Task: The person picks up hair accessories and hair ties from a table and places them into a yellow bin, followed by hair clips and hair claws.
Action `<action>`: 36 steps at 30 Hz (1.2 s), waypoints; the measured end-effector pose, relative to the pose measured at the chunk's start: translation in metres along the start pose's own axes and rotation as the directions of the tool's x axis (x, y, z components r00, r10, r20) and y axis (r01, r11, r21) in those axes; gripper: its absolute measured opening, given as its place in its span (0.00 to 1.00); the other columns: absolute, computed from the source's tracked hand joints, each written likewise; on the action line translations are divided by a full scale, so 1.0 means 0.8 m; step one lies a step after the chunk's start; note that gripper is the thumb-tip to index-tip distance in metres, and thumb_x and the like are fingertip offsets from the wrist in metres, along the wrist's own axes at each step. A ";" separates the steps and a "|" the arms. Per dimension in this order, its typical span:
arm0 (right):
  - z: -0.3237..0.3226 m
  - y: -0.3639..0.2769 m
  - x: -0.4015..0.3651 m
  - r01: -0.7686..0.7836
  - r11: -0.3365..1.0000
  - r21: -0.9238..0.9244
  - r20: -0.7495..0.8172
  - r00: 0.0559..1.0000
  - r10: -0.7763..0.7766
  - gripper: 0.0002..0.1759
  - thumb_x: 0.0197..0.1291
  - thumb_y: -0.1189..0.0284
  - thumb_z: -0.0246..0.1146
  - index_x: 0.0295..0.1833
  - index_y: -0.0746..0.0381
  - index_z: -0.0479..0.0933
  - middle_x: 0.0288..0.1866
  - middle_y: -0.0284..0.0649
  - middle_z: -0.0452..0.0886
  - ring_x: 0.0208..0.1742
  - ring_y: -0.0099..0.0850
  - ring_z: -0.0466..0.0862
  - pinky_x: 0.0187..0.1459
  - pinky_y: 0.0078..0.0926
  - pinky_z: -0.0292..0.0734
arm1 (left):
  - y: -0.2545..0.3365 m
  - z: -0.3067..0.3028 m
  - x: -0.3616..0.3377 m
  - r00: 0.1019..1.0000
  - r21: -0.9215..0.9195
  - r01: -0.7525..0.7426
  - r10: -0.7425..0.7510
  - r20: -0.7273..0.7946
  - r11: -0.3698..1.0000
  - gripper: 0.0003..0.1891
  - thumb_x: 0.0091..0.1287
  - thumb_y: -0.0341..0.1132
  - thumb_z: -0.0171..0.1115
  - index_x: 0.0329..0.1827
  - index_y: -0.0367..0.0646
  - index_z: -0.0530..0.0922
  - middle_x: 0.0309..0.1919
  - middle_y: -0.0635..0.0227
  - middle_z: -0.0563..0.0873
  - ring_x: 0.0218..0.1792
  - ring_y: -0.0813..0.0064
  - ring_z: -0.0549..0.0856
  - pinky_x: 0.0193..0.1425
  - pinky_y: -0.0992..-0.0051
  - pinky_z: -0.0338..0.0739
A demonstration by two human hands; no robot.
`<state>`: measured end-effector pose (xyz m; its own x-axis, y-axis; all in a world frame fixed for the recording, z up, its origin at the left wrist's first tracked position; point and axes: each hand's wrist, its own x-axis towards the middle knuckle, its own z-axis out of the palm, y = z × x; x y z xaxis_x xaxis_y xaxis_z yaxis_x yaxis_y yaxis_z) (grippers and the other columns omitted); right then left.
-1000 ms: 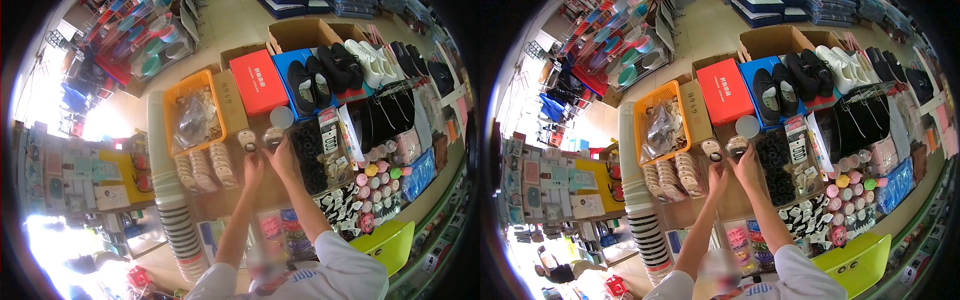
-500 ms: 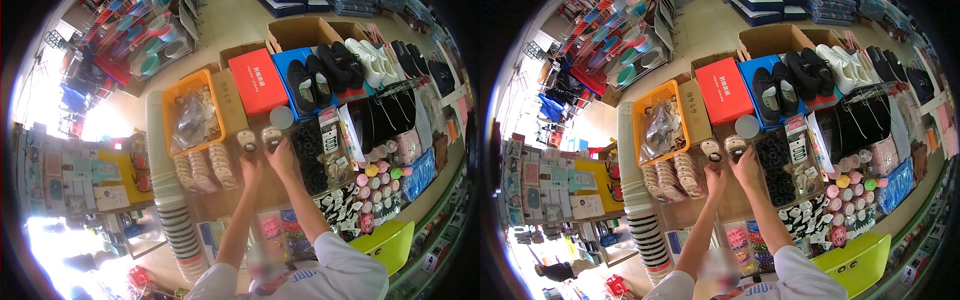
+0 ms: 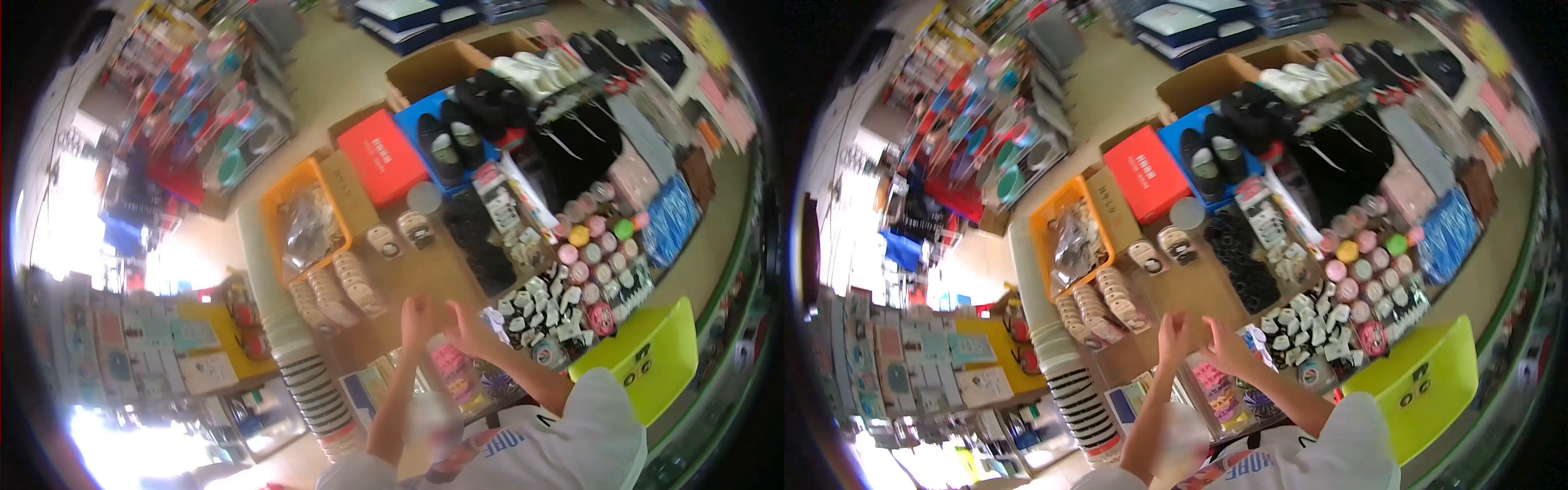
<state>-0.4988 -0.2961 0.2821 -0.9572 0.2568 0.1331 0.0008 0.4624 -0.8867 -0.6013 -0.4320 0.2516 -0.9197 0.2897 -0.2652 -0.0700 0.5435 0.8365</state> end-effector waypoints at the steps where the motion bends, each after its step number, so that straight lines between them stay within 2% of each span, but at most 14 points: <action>1: -0.020 -0.012 -0.017 -0.047 0.999 0.001 0.104 0.993 0.047 0.31 0.60 0.66 0.64 0.66 0.64 0.64 0.45 0.51 0.80 0.40 0.47 0.83 0.37 0.40 0.79 | 0.001 -0.001 -0.037 0.998 -0.038 -0.054 0.055 0.037 0.998 0.14 0.69 0.31 0.58 0.54 0.34 0.76 0.46 0.55 0.84 0.47 0.62 0.85 0.52 0.68 0.79; 3: -0.061 -0.033 -0.077 -0.210 0.978 0.008 0.270 0.942 0.200 0.27 0.61 0.67 0.63 0.64 0.63 0.66 0.37 0.46 0.83 0.36 0.44 0.84 0.35 0.40 0.78 | -0.008 0.002 -0.111 0.978 -0.134 -0.112 0.133 0.159 0.985 0.10 0.72 0.28 0.56 0.53 0.35 0.77 0.43 0.60 0.85 0.43 0.72 0.85 0.48 0.74 0.80; 6: -0.039 0.015 -0.171 0.016 0.998 -0.054 0.007 1.000 -0.016 0.23 0.61 0.69 0.62 0.61 0.62 0.68 0.29 0.41 0.82 0.29 0.41 0.83 0.32 0.38 0.76 | -0.023 0.006 -0.222 0.929 -0.190 -0.060 0.124 0.348 0.980 0.09 0.73 0.28 0.55 0.53 0.35 0.77 0.44 0.62 0.85 0.43 0.74 0.85 0.48 0.76 0.80; 10: -0.085 -0.047 -0.255 -0.213 0.973 0.083 -0.022 0.976 0.216 0.18 0.61 0.70 0.62 0.57 0.61 0.71 0.30 0.41 0.82 0.28 0.39 0.83 0.30 0.38 0.74 | -0.050 0.021 -0.328 0.860 -0.111 -0.052 0.101 0.500 0.992 0.08 0.74 0.28 0.54 0.51 0.35 0.77 0.43 0.62 0.84 0.43 0.75 0.84 0.47 0.76 0.80; 16: -0.104 -0.071 -0.401 -0.392 0.920 -0.001 -0.071 0.918 0.391 0.15 0.64 0.66 0.59 0.54 0.58 0.73 0.32 0.41 0.81 0.33 0.39 0.82 0.35 0.38 0.75 | -0.022 0.036 -0.411 0.708 -0.048 -0.177 0.161 0.687 0.983 0.07 0.73 0.29 0.56 0.50 0.37 0.77 0.42 0.63 0.86 0.42 0.76 0.85 0.47 0.75 0.80; 17: -0.096 -0.056 -0.429 -0.352 0.934 -0.060 -0.172 0.925 0.338 0.14 0.62 0.67 0.59 0.52 0.60 0.74 0.27 0.41 0.79 0.29 0.39 0.82 0.31 0.39 0.75 | -0.029 0.040 -0.414 0.695 -0.036 -0.227 0.188 0.694 0.973 0.08 0.73 0.30 0.57 0.50 0.38 0.78 0.41 0.63 0.87 0.41 0.76 0.86 0.47 0.75 0.79; 20: -0.133 -0.068 -0.500 -0.364 0.930 -0.052 -0.231 0.910 0.343 0.12 0.62 0.67 0.60 0.49 0.60 0.75 0.28 0.43 0.80 0.30 0.40 0.83 0.32 0.39 0.75 | -0.031 0.055 -0.412 0.627 -0.048 -0.332 0.258 0.735 0.942 0.08 0.73 0.31 0.58 0.50 0.39 0.78 0.41 0.64 0.87 0.40 0.76 0.86 0.45 0.75 0.79; 21: -0.144 -0.067 -0.522 -0.404 0.915 -0.027 -0.285 0.880 0.380 0.12 0.62 0.67 0.60 0.48 0.60 0.75 0.29 0.43 0.80 0.30 0.40 0.83 0.32 0.39 0.76 | -0.048 0.065 -0.403 0.612 -0.104 -0.199 0.207 0.764 0.974 0.08 0.73 0.32 0.59 0.50 0.40 0.77 0.41 0.65 0.87 0.40 0.77 0.86 0.44 0.77 0.79; 24: -0.178 -0.055 -0.589 -0.510 0.858 0.066 -0.455 0.750 0.480 0.11 0.61 0.68 0.60 0.47 0.61 0.77 0.31 0.44 0.81 0.31 0.41 0.83 0.35 0.39 0.77 | -0.023 0.102 -0.399 0.560 -0.122 -0.249 0.246 0.791 0.961 0.08 0.73 0.32 0.59 0.50 0.40 0.77 0.41 0.65 0.87 0.41 0.78 0.86 0.43 0.78 0.79; 25: -0.192 -0.048 -0.610 -0.538 0.838 0.088 -0.518 0.694 0.500 0.12 0.61 0.68 0.60 0.47 0.61 0.77 0.32 0.45 0.82 0.32 0.42 0.83 0.35 0.39 0.78 | -0.032 0.124 -0.386 0.546 -0.040 -0.419 0.287 0.787 0.907 0.08 0.73 0.31 0.58 0.51 0.40 0.77 0.41 0.65 0.87 0.41 0.78 0.86 0.44 0.78 0.79; 27: -0.220 -0.022 -0.652 -0.608 0.784 0.126 -0.587 0.591 0.553 0.13 0.61 0.66 0.61 0.48 0.61 0.78 0.34 0.45 0.83 0.34 0.43 0.84 0.38 0.39 0.78 | 0.002 0.162 -0.398 0.505 -0.058 -0.409 0.279 0.817 0.911 0.09 0.73 0.31 0.58 0.52 0.40 0.77 0.41 0.65 0.87 0.41 0.77 0.86 0.46 0.77 0.79; 32: -0.269 0.113 -0.745 -0.831 0.531 0.166 -0.591 0.347 0.728 0.17 0.61 0.62 0.60 0.49 0.62 0.78 0.40 0.50 0.84 0.41 0.47 0.84 0.43 0.44 0.78 | 0.106 0.301 -0.451 0.302 -0.043 -0.476 0.209 0.930 0.878 0.09 0.72 0.31 0.59 0.52 0.39 0.77 0.42 0.64 0.86 0.42 0.77 0.86 0.47 0.77 0.79; 33: -0.269 0.161 -0.764 -0.846 0.519 0.125 -0.604 0.350 0.716 0.17 0.59 0.60 0.61 0.46 0.63 0.80 0.39 0.50 0.85 0.42 0.48 0.85 0.44 0.47 0.79 | 0.119 0.338 -0.463 0.248 -0.065 -0.498 0.214 0.945 0.865 0.08 0.72 0.31 0.59 0.51 0.39 0.78 0.42 0.65 0.86 0.41 0.77 0.85 0.45 0.76 0.79; 36: -0.299 0.231 -0.787 -0.949 0.222 0.226 -0.411 0.114 0.904 0.21 0.60 0.58 0.60 0.48 0.63 0.81 0.45 0.52 0.86 0.47 0.47 0.86 0.49 0.46 0.79 | 0.109 0.462 -0.477 0.070 -0.111 -0.734 0.238 0.969 0.670 0.09 0.71 0.32 0.60 0.51 0.38 0.78 0.40 0.61 0.86 0.39 0.74 0.86 0.43 0.75 0.79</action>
<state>0.1730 -0.1692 0.1408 0.0105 0.7964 -0.6047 0.8429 -0.3324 -0.4232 -0.1138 -0.2040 0.2483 0.2931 0.9128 -0.2842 0.5846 0.0641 0.8088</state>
